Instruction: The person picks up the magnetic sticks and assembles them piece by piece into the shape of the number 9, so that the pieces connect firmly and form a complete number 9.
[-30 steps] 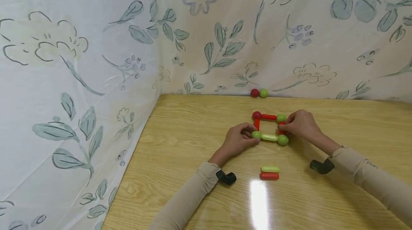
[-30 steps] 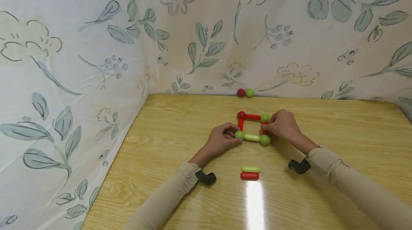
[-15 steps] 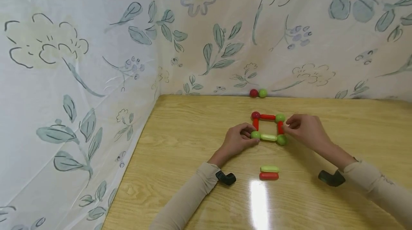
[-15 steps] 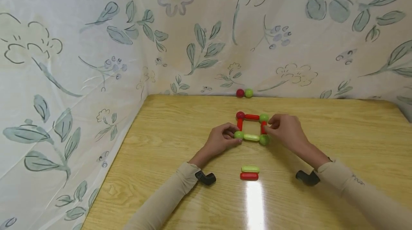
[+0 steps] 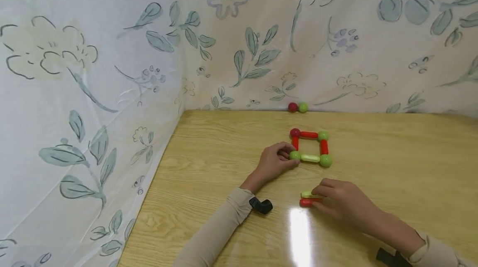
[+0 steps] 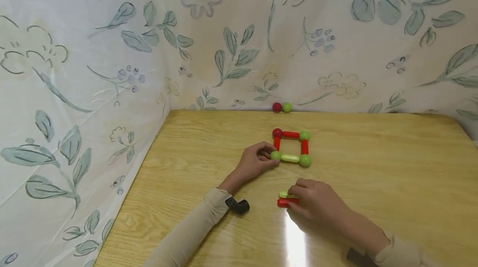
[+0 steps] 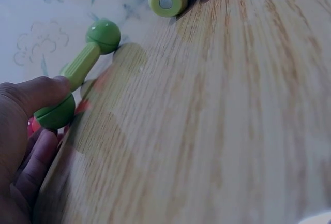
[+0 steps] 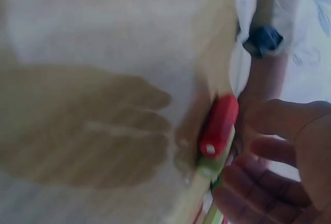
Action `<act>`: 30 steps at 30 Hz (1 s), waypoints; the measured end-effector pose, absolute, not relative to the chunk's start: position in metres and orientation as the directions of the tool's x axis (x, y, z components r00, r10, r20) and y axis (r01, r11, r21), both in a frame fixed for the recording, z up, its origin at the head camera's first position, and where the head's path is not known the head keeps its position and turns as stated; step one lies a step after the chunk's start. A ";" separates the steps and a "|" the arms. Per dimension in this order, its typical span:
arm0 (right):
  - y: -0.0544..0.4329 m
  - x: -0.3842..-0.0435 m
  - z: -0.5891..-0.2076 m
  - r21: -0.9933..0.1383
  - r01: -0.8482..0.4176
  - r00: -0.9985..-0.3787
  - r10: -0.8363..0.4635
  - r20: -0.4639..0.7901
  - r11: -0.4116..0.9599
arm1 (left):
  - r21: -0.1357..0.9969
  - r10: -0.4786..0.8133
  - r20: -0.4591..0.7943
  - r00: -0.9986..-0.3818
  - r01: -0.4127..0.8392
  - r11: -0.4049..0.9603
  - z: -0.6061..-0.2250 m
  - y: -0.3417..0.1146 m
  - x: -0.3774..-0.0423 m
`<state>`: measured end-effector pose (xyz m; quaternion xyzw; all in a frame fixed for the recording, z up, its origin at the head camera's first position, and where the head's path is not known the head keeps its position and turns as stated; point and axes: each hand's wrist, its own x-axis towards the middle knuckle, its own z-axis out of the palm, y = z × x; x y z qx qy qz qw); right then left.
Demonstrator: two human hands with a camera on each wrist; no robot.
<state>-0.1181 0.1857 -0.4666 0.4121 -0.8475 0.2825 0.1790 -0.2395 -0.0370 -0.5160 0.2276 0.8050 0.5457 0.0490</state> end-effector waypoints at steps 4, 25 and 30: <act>0.179 -0.111 -0.471 -0.270 -0.789 -0.607 -0.631 0.483 0.552 | 0.899 0.411 0.176 -0.894 0.316 0.302 -0.514 -0.038 -0.241; 0.164 -0.094 -0.475 -0.241 -0.734 -0.672 -0.625 0.398 0.635 | 0.909 0.416 0.182 -0.891 0.314 0.274 -0.518 -0.039 -0.237; 0.176 -0.096 -0.469 -0.346 -0.666 -0.745 -0.561 0.362 0.661 | 0.908 0.413 0.173 -0.894 0.308 0.284 -0.517 -0.038 -0.237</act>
